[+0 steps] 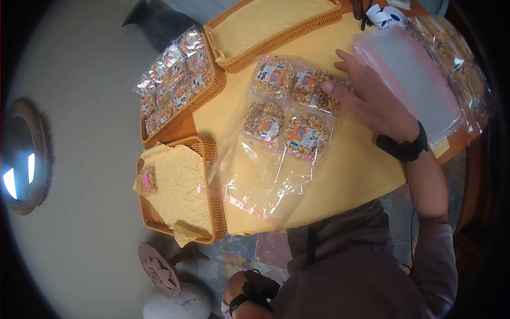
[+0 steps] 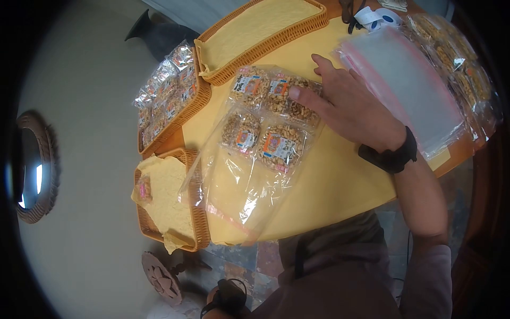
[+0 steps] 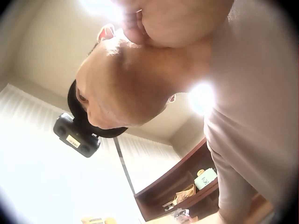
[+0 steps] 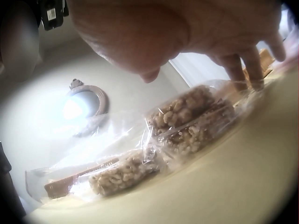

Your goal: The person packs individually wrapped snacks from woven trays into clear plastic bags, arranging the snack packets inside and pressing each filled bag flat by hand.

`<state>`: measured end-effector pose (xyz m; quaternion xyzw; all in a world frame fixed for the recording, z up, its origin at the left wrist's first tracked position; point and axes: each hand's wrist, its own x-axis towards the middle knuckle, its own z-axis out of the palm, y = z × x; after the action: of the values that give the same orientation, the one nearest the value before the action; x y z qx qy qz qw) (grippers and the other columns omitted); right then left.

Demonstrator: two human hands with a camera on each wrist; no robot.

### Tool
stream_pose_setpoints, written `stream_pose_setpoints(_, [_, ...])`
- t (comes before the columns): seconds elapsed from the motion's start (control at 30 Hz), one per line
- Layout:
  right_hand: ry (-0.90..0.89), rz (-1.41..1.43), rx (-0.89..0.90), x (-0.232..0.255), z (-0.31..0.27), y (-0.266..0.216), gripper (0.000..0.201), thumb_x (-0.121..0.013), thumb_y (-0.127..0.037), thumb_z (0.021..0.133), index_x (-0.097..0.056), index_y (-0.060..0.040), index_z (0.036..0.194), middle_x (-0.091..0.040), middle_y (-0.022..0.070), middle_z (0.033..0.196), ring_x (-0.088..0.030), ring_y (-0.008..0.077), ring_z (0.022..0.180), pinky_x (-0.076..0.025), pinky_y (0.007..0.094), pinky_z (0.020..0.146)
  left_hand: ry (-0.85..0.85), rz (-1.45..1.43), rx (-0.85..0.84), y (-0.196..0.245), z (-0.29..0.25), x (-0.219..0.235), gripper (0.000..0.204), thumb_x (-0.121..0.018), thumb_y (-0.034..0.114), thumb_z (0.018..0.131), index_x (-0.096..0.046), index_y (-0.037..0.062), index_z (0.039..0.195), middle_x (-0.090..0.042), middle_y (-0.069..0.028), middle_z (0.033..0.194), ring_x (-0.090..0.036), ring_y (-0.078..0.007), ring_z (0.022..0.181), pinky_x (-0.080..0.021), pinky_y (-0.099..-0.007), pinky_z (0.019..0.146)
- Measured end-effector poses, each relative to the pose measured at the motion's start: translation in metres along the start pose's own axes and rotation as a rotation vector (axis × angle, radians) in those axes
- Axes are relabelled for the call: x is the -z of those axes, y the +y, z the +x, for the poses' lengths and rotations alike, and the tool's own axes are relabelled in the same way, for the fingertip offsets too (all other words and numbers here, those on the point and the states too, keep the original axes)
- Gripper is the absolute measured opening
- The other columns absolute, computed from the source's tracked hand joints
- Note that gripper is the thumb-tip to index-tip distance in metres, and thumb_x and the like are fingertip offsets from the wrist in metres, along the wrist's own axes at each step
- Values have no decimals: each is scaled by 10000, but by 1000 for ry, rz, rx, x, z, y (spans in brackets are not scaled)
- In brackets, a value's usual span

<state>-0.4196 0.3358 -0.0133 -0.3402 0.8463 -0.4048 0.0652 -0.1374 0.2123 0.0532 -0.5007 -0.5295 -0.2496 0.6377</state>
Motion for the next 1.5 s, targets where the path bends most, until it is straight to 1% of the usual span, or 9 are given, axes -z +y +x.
stream_pose_setpoints(0.27, [-16, -11, 1, 0, 2, 2, 936, -574, -592, 987, -352, 168, 1487, -611, 356, 1313, -544, 446, 1301, -380, 462, 1126, 0, 6, 11, -1, -1, 0, 522, -640, 169, 978, -443, -26, 1420, -332, -98, 1588, -331, -220, 1420, -210, -544, 1145])
stream_pose_setpoints(0.37, [13, -24, 14, -1, 1, 2, 935, -576, -593, 985, -357, 165, 1487, -609, 358, 1314, -545, 451, 1299, -384, 465, 1121, -1, 11, 23, 1, 0, 1, 517, -639, 167, 978, -444, -26, 1416, -335, -99, 1583, -334, -219, 1413, -214, -540, 1138])
stream_pose_setpoints(0.43, [-11, -7, -9, 1, 1, 0, 937, -574, -597, 985, -354, 161, 1490, -604, 354, 1326, -532, 450, 1312, -377, 467, 1127, -7, 12, 30, 1, 0, 2, 513, -639, 166, 978, -445, -26, 1413, -337, -99, 1580, -337, -218, 1408, -217, -537, 1133])
stream_pose_setpoints(0.77, [-7, -22, -11, 0, 0, -1, 937, -572, -596, 987, -347, 158, 1495, -601, 350, 1337, -518, 456, 1326, -365, 473, 1137, -8, 29, 58, 5, 0, 2, 495, -637, 158, 979, -451, -25, 1399, -347, -100, 1563, -349, -215, 1385, -233, -523, 1108])
stream_pose_setpoints(0.87, [-27, 27, -25, 1, 2, 1, 937, -571, -599, 988, -347, 155, 1497, -597, 349, 1342, -507, 454, 1337, -360, 474, 1141, -12, 30, 57, 4, 1, 3, 490, -636, 156, 979, -452, -25, 1395, -350, -100, 1558, -353, -214, 1378, -237, -519, 1101])
stream_pose_setpoints(0.93, [-6, 10, -2, -2, 3, 4, 939, -578, -599, 987, -348, 156, 1496, -603, 350, 1328, -516, 443, 1329, -366, 468, 1134, -13, 27, 61, 4, 1, 3, 487, -636, 155, 979, -453, -25, 1392, -352, -101, 1554, -355, -213, 1373, -240, -516, 1096])
stream_pose_setpoints(1.27, [-17, 14, -29, -1, 1, 2, 917, -585, -588, 988, -362, 143, 1496, -640, 326, 1269, -537, 426, 1301, -380, 464, 1113, -15, 45, 106, 9, -1, 5, 469, -633, 148, 979, -459, -24, 1378, -363, -102, 1538, -368, -210, 1350, -256, -502, 1071])
stream_pose_setpoints(1.33, [29, -4, 12, -4, 1, 6, 912, -587, -586, 988, -367, 140, 1494, -662, 316, 1219, -542, 421, 1295, -386, 462, 1105, -14, 45, 114, 9, -1, 5, 465, -633, 146, 979, -460, -24, 1376, -365, -102, 1534, -370, -209, 1345, -259, -499, 1066])
stream_pose_setpoints(1.5, [0, -2, -10, -1, -1, 3, 910, -584, -587, 989, -370, 143, 1490, -676, 308, 1173, -557, 418, 1272, -383, 464, 1103, -9, 53, 139, 13, -2, 5, 456, -632, 143, 979, -462, -24, 1368, -370, -103, 1526, -376, -208, 1333, -266, -492, 1054])
